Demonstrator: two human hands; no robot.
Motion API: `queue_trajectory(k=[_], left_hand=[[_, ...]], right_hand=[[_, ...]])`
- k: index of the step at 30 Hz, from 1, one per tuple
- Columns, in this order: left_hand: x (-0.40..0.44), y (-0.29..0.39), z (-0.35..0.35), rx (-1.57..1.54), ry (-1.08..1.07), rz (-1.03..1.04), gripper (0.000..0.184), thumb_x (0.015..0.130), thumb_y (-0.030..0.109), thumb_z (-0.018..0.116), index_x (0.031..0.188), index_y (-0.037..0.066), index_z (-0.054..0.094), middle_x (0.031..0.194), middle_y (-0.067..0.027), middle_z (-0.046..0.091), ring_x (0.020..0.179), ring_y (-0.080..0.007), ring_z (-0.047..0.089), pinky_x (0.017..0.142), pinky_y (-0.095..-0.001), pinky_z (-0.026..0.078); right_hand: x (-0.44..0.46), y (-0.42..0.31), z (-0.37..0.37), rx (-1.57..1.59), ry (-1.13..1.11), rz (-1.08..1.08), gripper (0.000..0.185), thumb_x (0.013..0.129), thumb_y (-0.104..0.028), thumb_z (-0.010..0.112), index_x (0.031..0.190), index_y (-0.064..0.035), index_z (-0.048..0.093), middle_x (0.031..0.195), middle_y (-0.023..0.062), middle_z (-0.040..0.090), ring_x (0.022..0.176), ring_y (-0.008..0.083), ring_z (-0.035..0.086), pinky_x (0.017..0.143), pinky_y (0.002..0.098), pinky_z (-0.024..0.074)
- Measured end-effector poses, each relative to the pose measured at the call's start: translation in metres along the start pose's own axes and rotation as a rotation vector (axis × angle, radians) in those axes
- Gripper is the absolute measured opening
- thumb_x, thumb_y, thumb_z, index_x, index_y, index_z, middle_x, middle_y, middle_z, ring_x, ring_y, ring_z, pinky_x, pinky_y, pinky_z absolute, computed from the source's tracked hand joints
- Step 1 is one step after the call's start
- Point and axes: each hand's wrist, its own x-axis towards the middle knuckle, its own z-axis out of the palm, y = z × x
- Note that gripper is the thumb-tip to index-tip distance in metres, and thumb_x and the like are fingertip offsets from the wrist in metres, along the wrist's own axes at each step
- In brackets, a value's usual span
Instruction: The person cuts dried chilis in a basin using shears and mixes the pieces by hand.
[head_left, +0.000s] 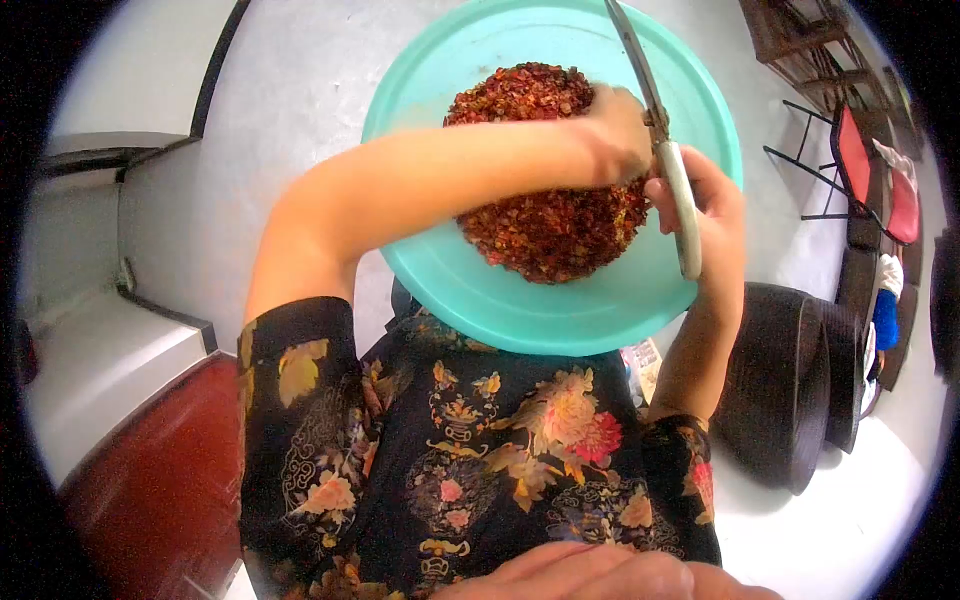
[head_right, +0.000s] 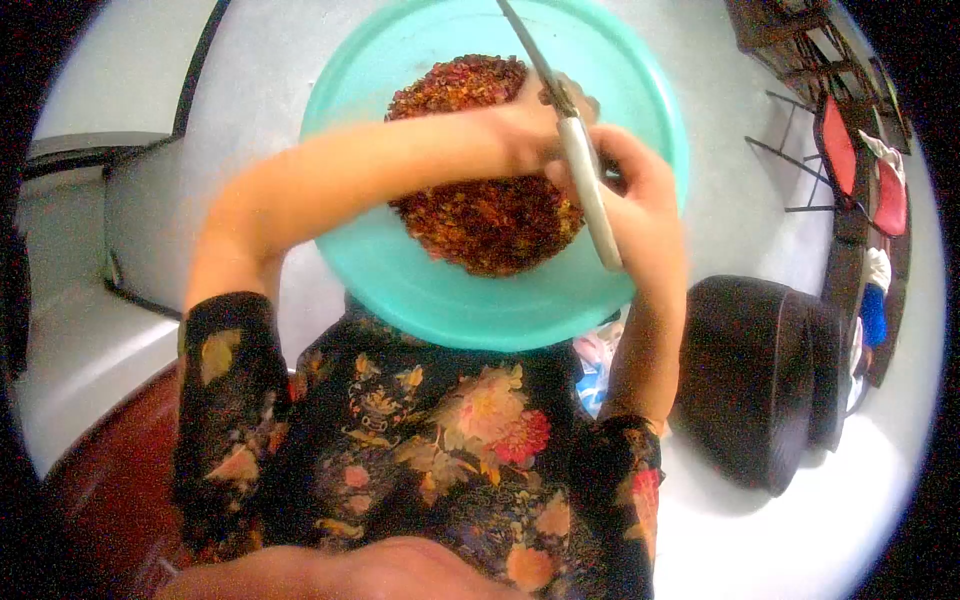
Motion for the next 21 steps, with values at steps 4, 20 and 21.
queue_trajectory(k=[4, 20, 21], left_hand=[[-0.017, 0.032, 0.049, -0.762, 0.291, 0.233, 0.021, 0.081, 0.009, 0.067, 0.101, 0.003, 0.065, 0.099, -0.0171, 0.065, 0.100, -0.0305, 0.064, 0.091, -0.0417, 0.050], [-0.097, 0.007, 0.035, 0.209, 0.015, 0.929, 0.017, 0.084, 0.020, 0.056, 0.092, 0.005, 0.058, 0.104, -0.0169, 0.062, 0.101, -0.0299, 0.061, 0.089, -0.0431, 0.050], [-0.096, 0.005, 0.028, 0.217, 0.014, 0.929, 0.017, 0.084, 0.020, 0.056, 0.092, 0.005, 0.058, 0.104, -0.0169, 0.062, 0.101, -0.0299, 0.061, 0.089, -0.0431, 0.050]], right_hand=[[0.005, 0.010, -0.004, -0.007, -0.023, -0.039, 0.026, 0.083, -0.019, 0.079, 0.098, -0.0009, 0.068, 0.081, -0.0026, 0.060, 0.077, 0.0076, 0.054, 0.070, 0.0255, 0.0450], [0.010, 0.018, -0.009, -0.059, 0.006, 0.020, 0.025, 0.084, -0.021, 0.080, 0.096, -0.0009, 0.069, 0.073, -0.0042, 0.057, 0.069, 0.0057, 0.050, 0.061, 0.0252, 0.0407], [0.010, 0.020, -0.010, -0.101, 0.016, 0.035, 0.026, 0.084, -0.022, 0.080, 0.096, -0.0008, 0.070, 0.072, -0.0037, 0.056, 0.068, 0.0057, 0.050, 0.061, 0.0252, 0.0406]])
